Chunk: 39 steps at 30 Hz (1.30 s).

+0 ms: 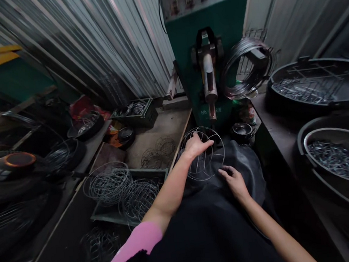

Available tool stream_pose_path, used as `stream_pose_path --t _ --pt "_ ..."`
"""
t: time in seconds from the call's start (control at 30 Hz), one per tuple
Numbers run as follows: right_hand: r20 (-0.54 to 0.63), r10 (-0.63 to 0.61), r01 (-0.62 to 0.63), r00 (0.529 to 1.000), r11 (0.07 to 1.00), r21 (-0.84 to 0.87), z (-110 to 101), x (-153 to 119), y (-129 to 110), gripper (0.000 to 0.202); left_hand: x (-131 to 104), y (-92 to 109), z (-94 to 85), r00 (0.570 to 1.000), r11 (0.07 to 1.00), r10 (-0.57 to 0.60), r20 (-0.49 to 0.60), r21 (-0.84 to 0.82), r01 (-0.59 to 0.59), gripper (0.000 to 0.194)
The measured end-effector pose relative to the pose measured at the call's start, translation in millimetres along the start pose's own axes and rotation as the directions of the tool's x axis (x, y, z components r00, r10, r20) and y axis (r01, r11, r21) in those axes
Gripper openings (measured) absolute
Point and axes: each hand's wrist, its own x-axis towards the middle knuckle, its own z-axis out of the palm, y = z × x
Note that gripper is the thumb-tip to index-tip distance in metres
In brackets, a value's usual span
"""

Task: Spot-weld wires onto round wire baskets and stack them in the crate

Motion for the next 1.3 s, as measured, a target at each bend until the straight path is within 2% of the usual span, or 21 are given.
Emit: stream_pose_path --t 0.13,0.2,0.23,0.3,0.37,0.4,0.43,0.47,0.53,0.57,0.63,0.7,0.83,0.93,1.07,1.13,1.23,1.3 --pt "-0.016 -0.013 0.013 1.000 1.000 -0.015 8.0 1.1 -1.8 0.046 0.6 -1.4 -2.8 1.000 1.000 0.003 0.005 -0.003 -0.003 0.082" --pt "-0.043 -0.044 0.043 0.998 0.998 -0.039 10.9 1.8 -2.8 0.046 3.9 -14.9 -13.8 0.996 0.993 0.081 0.039 -0.084 -0.078 0.077" --pt "-0.056 -0.059 0.057 0.997 0.997 -0.049 11.6 2.3 -2.6 0.045 6.5 -27.4 -21.5 0.990 0.979 0.135 0.037 -0.160 -0.128 0.072" --pt "-0.069 -0.077 0.073 0.995 0.995 -0.061 11.1 4.1 -0.3 0.044 11.8 -63.3 -37.9 0.980 0.927 0.194 -0.036 -0.321 -0.195 0.060" --pt "-0.079 -0.082 0.077 0.994 0.995 -0.064 8.9 6.8 4.1 0.043 14.6 -107.6 -48.5 0.984 0.907 0.070 -0.163 -0.400 -0.131 0.056" --pt "-0.083 -0.080 0.076 0.993 0.995 -0.061 7.7 8.5 6.6 0.042 14.4 -129.3 -49.4 0.984 0.918 -0.012 -0.176 -0.391 -0.059 0.059" --pt "-0.086 -0.075 0.070 0.993 0.996 -0.055 6.6 10.3 9.2 0.042 13.1 -148.9 -46.9 0.988 0.916 -0.086 -0.130 -0.400 0.027 0.060" --pt "-0.087 -0.067 0.063 0.994 0.997 -0.049 5.8 12.1 11.5 0.042 11.0 -165.3 -41.3 0.990 0.891 -0.134 -0.036 -0.442 0.105 0.058" --pt "-0.078 -0.051 0.048 0.996 0.998 -0.043 5.6 15.5 14.9 0.042 6.6 -186.6 -23.7 0.976 0.808 -0.154 0.154 -0.548 0.214 0.053" --pt "-0.067 -0.046 0.043 0.997 0.998 -0.045 6.1 17.1 15.8 0.042 5.3 -191.6 -14.3 0.968 0.764 -0.153 0.200 -0.597 0.244 0.051" --pt "-0.055 -0.043 0.040 0.998 0.998 -0.048 7.7 19.7 16.5 0.041 5.6 -192.7 0.2 0.961 0.698 -0.140 0.237 -0.665 0.266 0.049" --pt "-0.057 -0.038 0.037 0.998 0.999 -0.033 8.8 21.7 15.7 0.041 7.9 -187.1 4.8 0.962 0.676 -0.129 0.239 -0.689 0.262 0.047" --pt "-0.050 -0.038 0.038 0.998 0.999 -0.011 3.3 23.5 6.5 0.042 6.3 -171.7 -4.5 0.969 0.680 -0.095 0.228 -0.696 0.231 0.044" --pt "-0.047 -0.094 0.091 0.994 0.994 -0.066 -8.7 23.9 -7.8 0.040 0.5 -163.0 -7.3 0.965 0.608 -0.071 0.252 -0.756 0.242 0.042" --pt "-0.086 -0.150 0.140 0.985 0.985 -0.104 -22.8 23.9 -22.2 0.037 -5.6 -157.3 6.5 0.941 0.504 -0.102 0.322 -0.799 0.328 0.043" --pt "-0.062 -0.162 0.155 0.985 0.983 -0.102 -27.9 22.6 -24.9 0.037 -7.4 -157.4 15.6 0.923 0.472 -0.138 0.358 -0.796 0.379 0.041" --pt "0.027 -0.180 0.182 0.983 0.971 -0.152 -52.1 21.0 -27.2 0.042 -7.0 -160.0 22.5 0.908 0.446 -0.171 0.382 -0.792 0.417 0.039" --pt "0.006 -0.193 0.187 0.981 0.945 -0.269 -91.1 22.8 -28.2 0.045 -5.5 -162.2 22.0 0.907 0.434 -0.193 0.374 -0.797 0.420 0.037"
